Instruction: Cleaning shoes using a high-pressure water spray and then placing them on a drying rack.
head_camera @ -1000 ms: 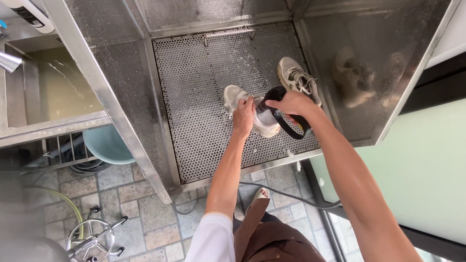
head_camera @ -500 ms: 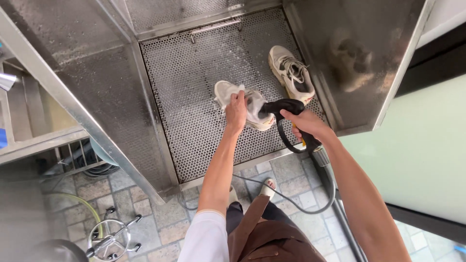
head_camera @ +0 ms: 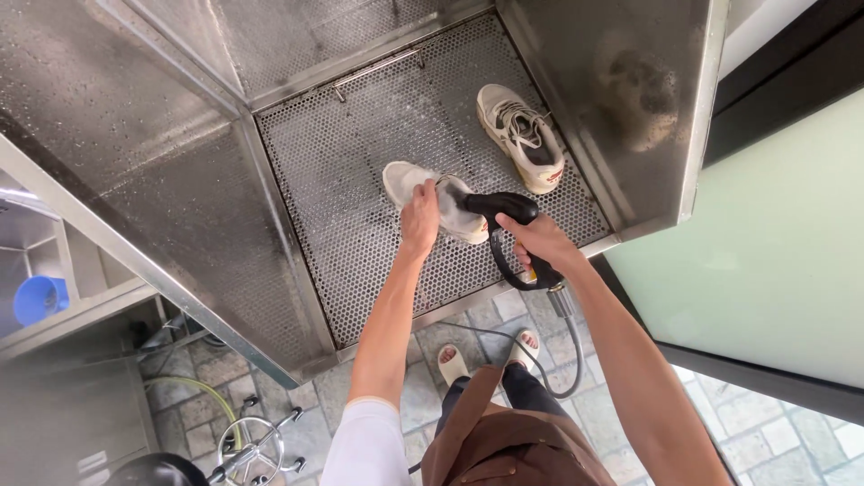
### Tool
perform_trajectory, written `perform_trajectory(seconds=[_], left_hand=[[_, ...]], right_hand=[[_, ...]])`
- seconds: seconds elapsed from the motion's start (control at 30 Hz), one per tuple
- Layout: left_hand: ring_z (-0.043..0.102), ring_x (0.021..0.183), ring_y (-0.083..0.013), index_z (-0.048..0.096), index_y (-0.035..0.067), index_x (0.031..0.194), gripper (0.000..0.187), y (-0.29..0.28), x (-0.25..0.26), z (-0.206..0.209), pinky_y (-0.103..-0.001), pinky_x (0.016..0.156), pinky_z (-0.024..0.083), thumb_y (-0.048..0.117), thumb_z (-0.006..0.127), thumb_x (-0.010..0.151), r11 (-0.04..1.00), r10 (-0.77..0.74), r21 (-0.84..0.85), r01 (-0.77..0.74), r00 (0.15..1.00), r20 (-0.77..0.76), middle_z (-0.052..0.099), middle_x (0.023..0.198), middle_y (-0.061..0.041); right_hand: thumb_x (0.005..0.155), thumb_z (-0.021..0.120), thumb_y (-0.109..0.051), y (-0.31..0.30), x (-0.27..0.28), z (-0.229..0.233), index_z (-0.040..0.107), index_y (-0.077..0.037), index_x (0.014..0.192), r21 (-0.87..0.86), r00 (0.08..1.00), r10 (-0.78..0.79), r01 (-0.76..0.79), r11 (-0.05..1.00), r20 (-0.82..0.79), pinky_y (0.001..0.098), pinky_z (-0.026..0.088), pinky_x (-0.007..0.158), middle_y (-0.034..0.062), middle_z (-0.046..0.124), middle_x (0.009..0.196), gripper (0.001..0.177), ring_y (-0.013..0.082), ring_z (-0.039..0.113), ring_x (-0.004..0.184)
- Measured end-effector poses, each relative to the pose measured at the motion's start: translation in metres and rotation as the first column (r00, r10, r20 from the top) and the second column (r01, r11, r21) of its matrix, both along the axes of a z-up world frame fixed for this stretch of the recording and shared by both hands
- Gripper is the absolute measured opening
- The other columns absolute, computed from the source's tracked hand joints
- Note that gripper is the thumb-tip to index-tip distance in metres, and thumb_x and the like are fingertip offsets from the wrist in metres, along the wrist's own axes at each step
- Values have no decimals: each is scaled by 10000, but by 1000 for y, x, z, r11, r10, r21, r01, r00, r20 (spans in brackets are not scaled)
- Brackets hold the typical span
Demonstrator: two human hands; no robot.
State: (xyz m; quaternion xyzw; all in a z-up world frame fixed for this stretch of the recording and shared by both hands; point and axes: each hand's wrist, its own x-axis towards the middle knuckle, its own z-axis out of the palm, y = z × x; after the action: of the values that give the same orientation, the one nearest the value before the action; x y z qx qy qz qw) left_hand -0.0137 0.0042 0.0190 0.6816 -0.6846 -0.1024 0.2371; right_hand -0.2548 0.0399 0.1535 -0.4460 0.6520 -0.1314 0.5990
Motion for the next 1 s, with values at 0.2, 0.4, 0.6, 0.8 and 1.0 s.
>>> perform_trajectory(seconds=[0.2,0.4,0.6,0.8,1.0], left_hand=[[737,736,-392,516,-26,1099,137,-9,3,-11,-455,591,617,31,549,979,992,-118,-10,129,934,337,645,1050,-222],[742,762,-387,527,-51,1109,215,-6,7,-11,-440,590,626,5,576,907,985,-130,-60,162,924,360,624,1141,-233],[744,756,-368,533,-91,1094,226,-8,3,-1,-429,573,626,-21,584,886,979,-135,-96,179,928,348,583,1276,-265],[739,769,-369,542,-29,1089,161,-10,7,-3,-462,626,610,81,589,982,977,-153,-97,191,939,309,604,1196,-212],[703,754,-449,522,0,1110,239,-4,6,18,-503,615,590,183,629,1000,992,-104,-71,106,994,33,625,1131,-211]], right_hand=[[929,667,-543,-8,-2,3,530,-45,533,-25,988,154,-154,988,-36,357,490,439,79,534,461,650,169,546,397],[926,689,-520,-14,2,-10,490,-44,484,-11,994,92,-92,996,59,376,461,390,85,510,442,680,193,534,365],[905,718,-503,-21,1,-7,480,-72,501,-1,986,84,-84,996,145,368,447,359,75,507,451,637,178,521,357],[913,707,-524,-18,0,-6,490,-42,480,3,988,133,-133,991,81,359,445,372,92,512,447,684,192,530,358],[915,697,-543,-27,-1,-9,502,-51,500,-32,985,154,-152,988,74,356,469,384,85,524,457,672,180,542,375]])
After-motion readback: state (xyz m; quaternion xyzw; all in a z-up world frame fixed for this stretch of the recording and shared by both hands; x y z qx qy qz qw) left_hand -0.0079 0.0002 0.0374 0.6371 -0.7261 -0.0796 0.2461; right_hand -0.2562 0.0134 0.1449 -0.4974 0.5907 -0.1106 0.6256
